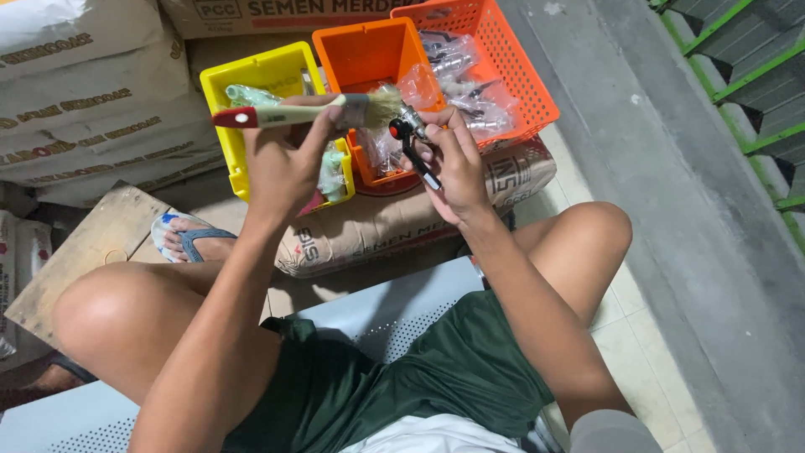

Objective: A person is cleaning and sorting various plumbing components like faucets and valves using a paintbrush, moving them between different colored plastic bins.

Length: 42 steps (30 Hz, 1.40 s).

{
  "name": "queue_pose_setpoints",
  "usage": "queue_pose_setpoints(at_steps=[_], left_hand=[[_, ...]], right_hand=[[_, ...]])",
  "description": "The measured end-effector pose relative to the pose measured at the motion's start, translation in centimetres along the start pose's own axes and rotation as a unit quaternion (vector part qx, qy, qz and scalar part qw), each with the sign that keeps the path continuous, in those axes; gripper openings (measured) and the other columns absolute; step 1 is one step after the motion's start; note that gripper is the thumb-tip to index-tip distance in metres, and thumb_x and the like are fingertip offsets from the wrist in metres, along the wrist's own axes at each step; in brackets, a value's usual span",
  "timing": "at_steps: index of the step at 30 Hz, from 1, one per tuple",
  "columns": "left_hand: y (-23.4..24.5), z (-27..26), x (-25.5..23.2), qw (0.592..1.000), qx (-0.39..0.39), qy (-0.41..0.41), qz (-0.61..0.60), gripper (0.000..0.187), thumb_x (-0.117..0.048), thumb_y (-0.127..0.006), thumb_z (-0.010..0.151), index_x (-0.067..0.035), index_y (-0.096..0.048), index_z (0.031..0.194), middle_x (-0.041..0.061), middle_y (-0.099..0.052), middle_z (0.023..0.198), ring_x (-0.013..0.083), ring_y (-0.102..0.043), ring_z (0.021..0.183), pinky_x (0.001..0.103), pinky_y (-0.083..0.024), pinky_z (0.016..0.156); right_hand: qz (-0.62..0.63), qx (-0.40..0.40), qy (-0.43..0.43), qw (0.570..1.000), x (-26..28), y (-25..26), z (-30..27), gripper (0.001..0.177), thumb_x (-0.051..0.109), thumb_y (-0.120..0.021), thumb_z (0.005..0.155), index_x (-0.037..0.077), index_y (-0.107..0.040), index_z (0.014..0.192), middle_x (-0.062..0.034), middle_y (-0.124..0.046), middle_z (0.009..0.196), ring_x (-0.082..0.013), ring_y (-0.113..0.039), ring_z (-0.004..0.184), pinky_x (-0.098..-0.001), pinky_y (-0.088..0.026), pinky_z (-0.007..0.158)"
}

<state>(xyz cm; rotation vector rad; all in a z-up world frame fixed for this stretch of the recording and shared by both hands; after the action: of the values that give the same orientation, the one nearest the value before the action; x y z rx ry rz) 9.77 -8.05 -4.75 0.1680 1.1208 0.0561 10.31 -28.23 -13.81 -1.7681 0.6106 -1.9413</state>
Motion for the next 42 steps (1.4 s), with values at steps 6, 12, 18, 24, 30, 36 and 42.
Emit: queue_pose_setpoints(at_steps=[6, 12, 18, 24, 30, 36, 42], left_hand=[[-2.3, -0.5, 0.7, 0.998, 0.046, 0.039, 0.021, 0.022, -0.01, -0.069, 0.103, 0.005, -0.07, 0.118, 0.029, -0.072, 0.1, 0.0283, -0.073, 0.083, 0.037, -0.063, 0.077], [-1.2, -0.4, 0.2, 1.0, 0.001, -0.008, 0.024, 0.02, -0.007, -0.068, 0.106, 0.006, -0.07, 0.121, 0.027, -0.072, 0.093, 0.0172, -0.062, 0.061, 0.028, -0.055, 0.061], [-2.1, -0.6, 1.0, 0.999, 0.035, 0.016, 0.026, 0.022, -0.008, -0.067, 0.105, 0.008, -0.069, 0.121, 0.028, -0.073, 0.094, 0.0168, -0.059, 0.058, 0.026, -0.048, 0.053], [-1.4, -0.7, 1.2, 0.999, 0.02, 0.004, 0.034, 0.02, -0.009, -0.07, 0.104, 0.0, -0.072, 0.122, 0.026, -0.075, 0.098, 0.0159, -0.063, 0.061, 0.025, -0.049, 0.06], [-0.8, -0.4, 0.5, 0.999, -0.001, -0.014, 0.03, 0.02, -0.004, -0.068, 0.105, 0.004, -0.07, 0.123, 0.032, -0.073, 0.099, 0.0295, -0.07, 0.067, 0.033, -0.055, 0.066], [-1.7, -0.8, 0.9, 1.0, 0.018, -0.025, -0.003, 0.02, -0.007, -0.073, 0.101, 0.003, -0.072, 0.118, 0.031, -0.071, 0.103, 0.0367, -0.075, 0.086, 0.042, -0.064, 0.074], [-0.4, -0.4, 0.3, 0.999, -0.019, -0.022, -0.044, 0.019, -0.001, -0.067, 0.103, 0.006, -0.069, 0.121, 0.033, -0.069, 0.107, 0.0397, -0.074, 0.091, 0.042, -0.066, 0.081]], right_hand=[[0.018, -0.047, -0.015, 0.999, 0.5, 1.1, -0.1, 0.007, 0.008, -0.05, 0.099, 0.008, -0.052, 0.106, 0.0017, -0.034, 0.074, -0.0107, -0.042, 0.07, -0.0317, -0.051, 0.068], [0.003, -0.025, -0.018, 1.0, 0.8, 0.1, -0.4, 0.009, 0.008, -0.051, 0.1, 0.007, -0.053, 0.109, 0.0019, -0.033, 0.076, -0.0096, -0.04, 0.071, -0.0321, -0.051, 0.069], [-0.005, -0.057, -0.007, 0.998, 1.8, 0.3, -0.9, 0.009, 0.009, -0.05, 0.098, 0.008, -0.053, 0.107, 0.0018, -0.036, 0.076, -0.0083, -0.042, 0.071, -0.0303, -0.054, 0.068], [0.001, -0.028, -0.001, 1.0, 1.1, 0.1, -0.5, 0.008, 0.009, -0.051, 0.099, 0.007, -0.051, 0.107, 0.0028, -0.034, 0.077, -0.0079, -0.038, 0.071, -0.0306, -0.05, 0.067], [-0.013, -0.027, -0.014, 0.999, 1.2, -1.0, -1.5, 0.008, 0.009, -0.048, 0.1, 0.009, -0.05, 0.108, 0.0038, -0.034, 0.079, -0.0076, -0.04, 0.07, -0.0282, -0.052, 0.065], [0.0, -0.027, 0.009, 1.0, 0.2, 0.9, 0.0, 0.007, 0.009, -0.049, 0.099, 0.008, -0.052, 0.106, 0.006, -0.031, 0.076, -0.0054, -0.038, 0.068, -0.0294, -0.051, 0.066], [0.011, -0.012, 0.003, 1.0, 0.3, 0.3, -0.7, 0.007, 0.006, -0.051, 0.099, 0.008, -0.049, 0.105, 0.0057, -0.025, 0.071, -0.0064, -0.031, 0.062, -0.0293, -0.047, 0.067]])
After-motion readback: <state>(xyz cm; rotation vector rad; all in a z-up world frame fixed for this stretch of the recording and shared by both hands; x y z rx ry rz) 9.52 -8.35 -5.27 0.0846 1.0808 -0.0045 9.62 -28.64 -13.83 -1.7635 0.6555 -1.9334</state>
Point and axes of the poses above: each hand's wrist, its own z-axis towards the middle knuckle, its own y-axis out of the back of the hand, x = y × z, the point moved 10 cm from there along z, towards the middle knuckle
